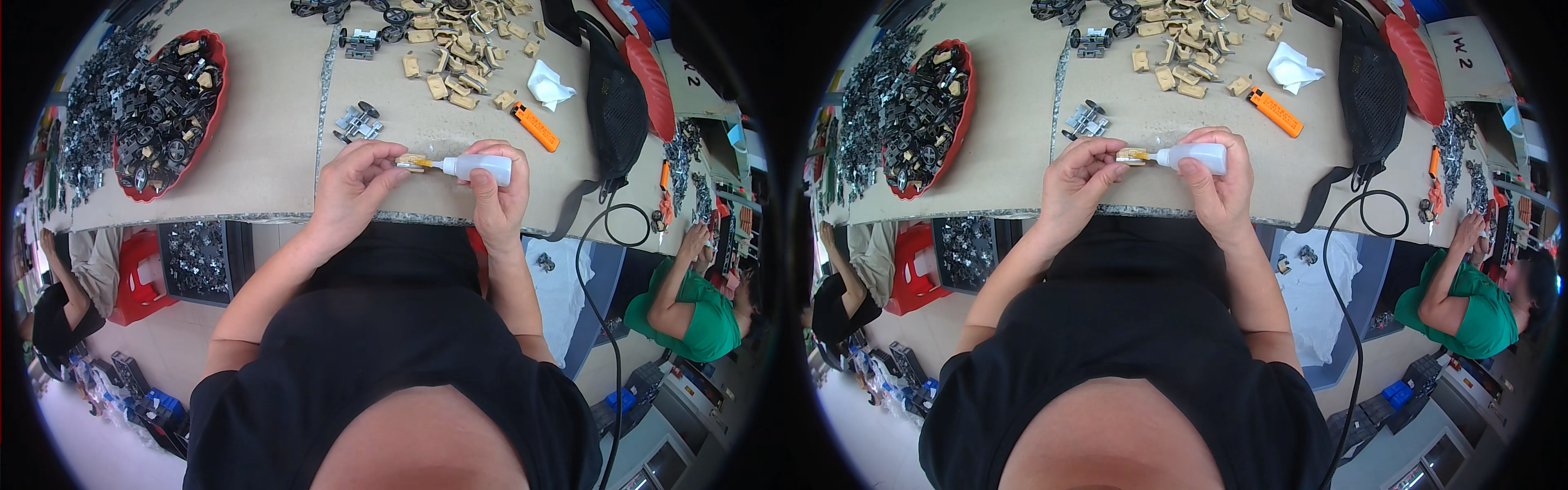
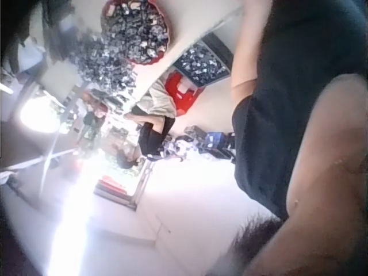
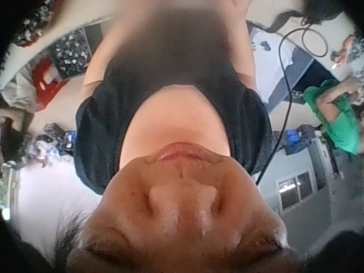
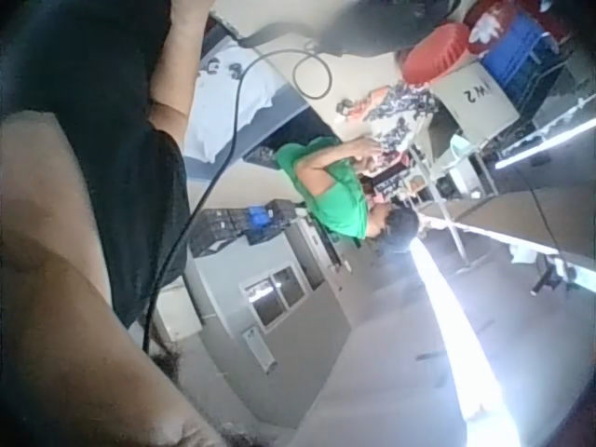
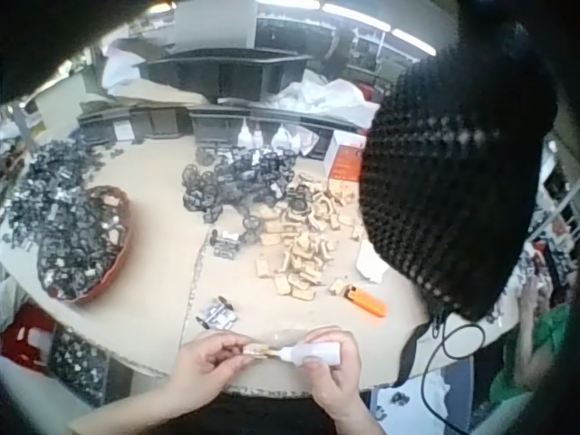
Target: Manually applying glue and assembling small plastic and metal components for an electronic device.
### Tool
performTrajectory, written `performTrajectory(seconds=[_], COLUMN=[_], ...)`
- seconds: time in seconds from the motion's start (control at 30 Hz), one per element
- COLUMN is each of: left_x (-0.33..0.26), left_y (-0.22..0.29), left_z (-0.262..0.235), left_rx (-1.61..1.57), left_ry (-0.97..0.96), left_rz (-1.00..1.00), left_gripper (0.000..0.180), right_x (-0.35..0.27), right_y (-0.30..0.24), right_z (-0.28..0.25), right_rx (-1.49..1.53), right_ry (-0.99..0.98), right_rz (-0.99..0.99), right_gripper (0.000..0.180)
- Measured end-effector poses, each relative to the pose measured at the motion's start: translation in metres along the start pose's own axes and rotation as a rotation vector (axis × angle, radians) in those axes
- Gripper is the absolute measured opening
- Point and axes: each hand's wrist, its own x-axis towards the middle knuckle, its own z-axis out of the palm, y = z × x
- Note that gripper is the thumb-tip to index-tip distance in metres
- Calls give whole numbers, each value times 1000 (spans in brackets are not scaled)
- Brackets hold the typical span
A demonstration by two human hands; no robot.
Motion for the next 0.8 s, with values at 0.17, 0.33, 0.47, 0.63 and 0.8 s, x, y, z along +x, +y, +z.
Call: performTrajectory(seconds=[0.17, 0.33, 0.47, 0.63, 0.8], left_x=[0, 0, 0, 0, 0], left_y=[-1, 0, -2, -2, -1], left_z=[0, 0, 0, 0, 0], left_rx=[-2, -2, -5, -7, -18], left_ry=[-2, 2, 6, 2, 14], left_rz=[0, 1, 12, -18, -9], left_gripper=[23, 23, 23, 24, 24], right_x=[0, 0, 0, 0, -1], right_y=[-1, 1, 1, 2, 2], right_z=[1, 0, 0, -2, -3], right_rx=[-30, -93, -95, -101, -124], right_ry=[18, 37, 39, 37, 24], right_rz=[-20, -44, -44, -44, -51], right_gripper=[24, 25, 26, 25, 24])
